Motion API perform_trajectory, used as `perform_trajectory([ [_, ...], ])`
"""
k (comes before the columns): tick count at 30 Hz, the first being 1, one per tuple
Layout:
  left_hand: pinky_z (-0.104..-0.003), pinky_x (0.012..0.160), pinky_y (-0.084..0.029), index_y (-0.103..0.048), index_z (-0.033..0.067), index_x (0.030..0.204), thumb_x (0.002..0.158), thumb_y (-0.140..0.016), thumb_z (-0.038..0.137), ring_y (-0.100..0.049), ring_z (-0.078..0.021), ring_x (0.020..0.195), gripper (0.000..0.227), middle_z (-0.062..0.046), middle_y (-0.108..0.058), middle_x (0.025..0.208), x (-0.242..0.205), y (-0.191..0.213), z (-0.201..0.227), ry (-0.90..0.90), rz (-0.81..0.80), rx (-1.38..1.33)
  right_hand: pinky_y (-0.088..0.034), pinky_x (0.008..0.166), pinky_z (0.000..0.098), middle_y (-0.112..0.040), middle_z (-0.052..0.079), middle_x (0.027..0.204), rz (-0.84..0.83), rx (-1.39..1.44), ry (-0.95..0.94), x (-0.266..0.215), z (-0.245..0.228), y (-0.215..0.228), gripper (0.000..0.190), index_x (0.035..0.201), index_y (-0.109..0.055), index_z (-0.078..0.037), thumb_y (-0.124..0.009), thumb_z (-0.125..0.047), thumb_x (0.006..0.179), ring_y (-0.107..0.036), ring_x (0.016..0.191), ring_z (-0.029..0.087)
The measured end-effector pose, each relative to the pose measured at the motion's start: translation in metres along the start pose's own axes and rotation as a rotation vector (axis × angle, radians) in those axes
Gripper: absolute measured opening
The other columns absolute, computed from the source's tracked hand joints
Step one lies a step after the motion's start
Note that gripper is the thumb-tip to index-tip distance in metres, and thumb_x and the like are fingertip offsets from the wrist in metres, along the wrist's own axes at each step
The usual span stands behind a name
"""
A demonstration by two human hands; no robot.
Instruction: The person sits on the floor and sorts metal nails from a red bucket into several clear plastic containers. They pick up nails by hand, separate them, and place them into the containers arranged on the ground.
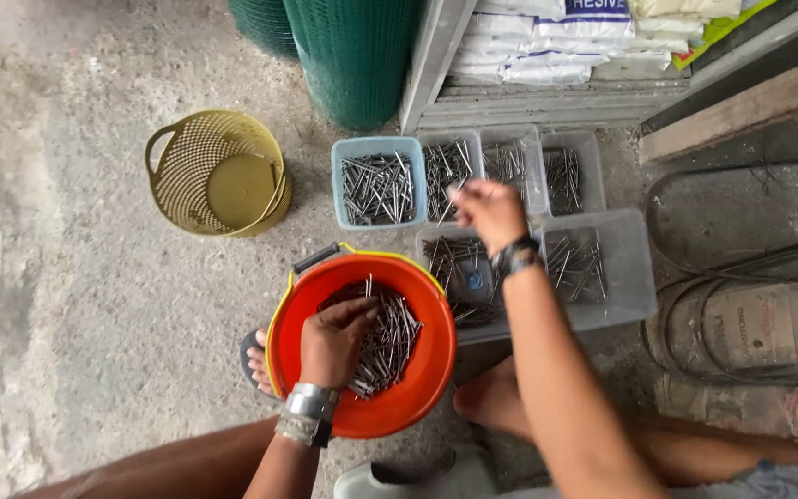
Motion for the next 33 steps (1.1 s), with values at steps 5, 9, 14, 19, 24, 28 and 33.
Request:
perform_trajectory([
  [5, -0.033, 0.077, -0.064, -0.079, 0.0062, 0.1, 0.086, -0.079, 0.006, -0.079, -0.0226, 0.085, 0.015, -0.013, -0.083, 0.092, 0.012, -0.005, 0.004, 0.178, -0.025, 0.019, -0.059, 0.052, 0.0208, -0.072, 0.008, 0.071, -0.085, -0.365, -0.062, 0.133, 0.019, 0.008, 0.027, 0.105, -0.076, -0.004, -0.085, -0.019, 0.084, -0.065, 0.053, 0.009],
  [9, -0.026, 0.068, -0.063, -0.072, 0.0037, 0.1, 0.087, -0.079, -0.001, -0.078, -0.0208, 0.078, 0.016, -0.013, -0.083, 0.089, 0.025, -0.007, -0.001, 0.416, -0.021, -0.142, -0.06, 0.063, 0.0246, -0.077, 0.004, 0.077, -0.177, -0.732, -0.188, 0.18, 0.023, -0.016, 0.024, 0.109, -0.08, -0.015, -0.083, -0.027, 0.088, -0.068, 0.06, 0.01],
  [14, -0.03, 0.073, -0.065, -0.072, 0.0023, 0.098, 0.083, -0.083, 0.0, -0.078, -0.0196, 0.077, 0.018, -0.013, -0.084, 0.084, 0.036, -0.013, -0.018, 0.428, 0.023, -0.157, -0.059, 0.056, 0.0241, -0.078, 0.004, 0.082, -0.239, -0.802, -0.214, 0.196, 0.034, -0.032, 0.024, 0.11, -0.078, -0.015, -0.081, -0.029, 0.091, -0.068, 0.06, 0.011],
  [19, -0.033, 0.073, -0.066, -0.073, 0.0005, 0.097, 0.084, -0.082, -0.001, -0.078, -0.0223, 0.074, 0.016, -0.015, -0.083, 0.081, 0.035, -0.013, -0.023, 0.453, 0.008, -0.207, -0.059, 0.058, 0.0236, -0.078, 0.004, 0.085, -0.247, -0.824, -0.23, 0.196, 0.035, -0.034, 0.022, 0.108, -0.078, -0.015, -0.08, -0.029, 0.092, -0.068, 0.062, 0.011],
  [24, -0.031, 0.067, -0.062, -0.073, -0.0005, 0.095, 0.084, -0.083, -0.003, -0.077, -0.0212, 0.073, 0.015, -0.016, -0.084, 0.082, 0.033, -0.011, -0.022, 0.458, 0.024, -0.24, -0.059, 0.055, 0.0233, -0.078, 0.005, 0.085, -0.241, -0.827, -0.271, 0.199, 0.04, -0.038, 0.019, 0.104, -0.078, -0.015, -0.082, -0.027, 0.09, -0.067, 0.061, 0.011],
  [28, -0.031, 0.069, -0.064, -0.073, -0.0004, 0.094, 0.083, -0.083, -0.001, -0.077, -0.0203, 0.073, 0.015, -0.015, -0.083, 0.081, 0.032, -0.01, -0.019, 0.424, 0.018, -0.221, -0.061, 0.058, 0.0239, -0.078, 0.006, 0.084, -0.232, -0.804, -0.254, 0.198, 0.038, -0.037, 0.02, 0.104, -0.079, -0.014, -0.083, -0.027, 0.089, -0.069, 0.061, 0.013],
  [33, -0.033, 0.072, -0.065, -0.077, -0.0008, 0.099, 0.084, -0.081, 0.001, -0.079, -0.0237, 0.075, 0.016, -0.017, -0.085, 0.089, 0.032, -0.009, -0.013, 0.462, 0.005, -0.2, -0.057, 0.098, 0.0326, -0.075, 0.005, 0.118, -0.246, -0.871, -0.141, 0.168, -0.001, -0.032, 0.025, 0.116, -0.073, -0.016, -0.073, -0.028, 0.095, -0.071, 0.104, 0.019],
])
Point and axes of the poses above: each hand's wrist, its own x-axis towards the middle knuckle, its own y-axis out of the back of the hand, z = x × y, the point moved 3 cm from there along x, towards the middle knuckle
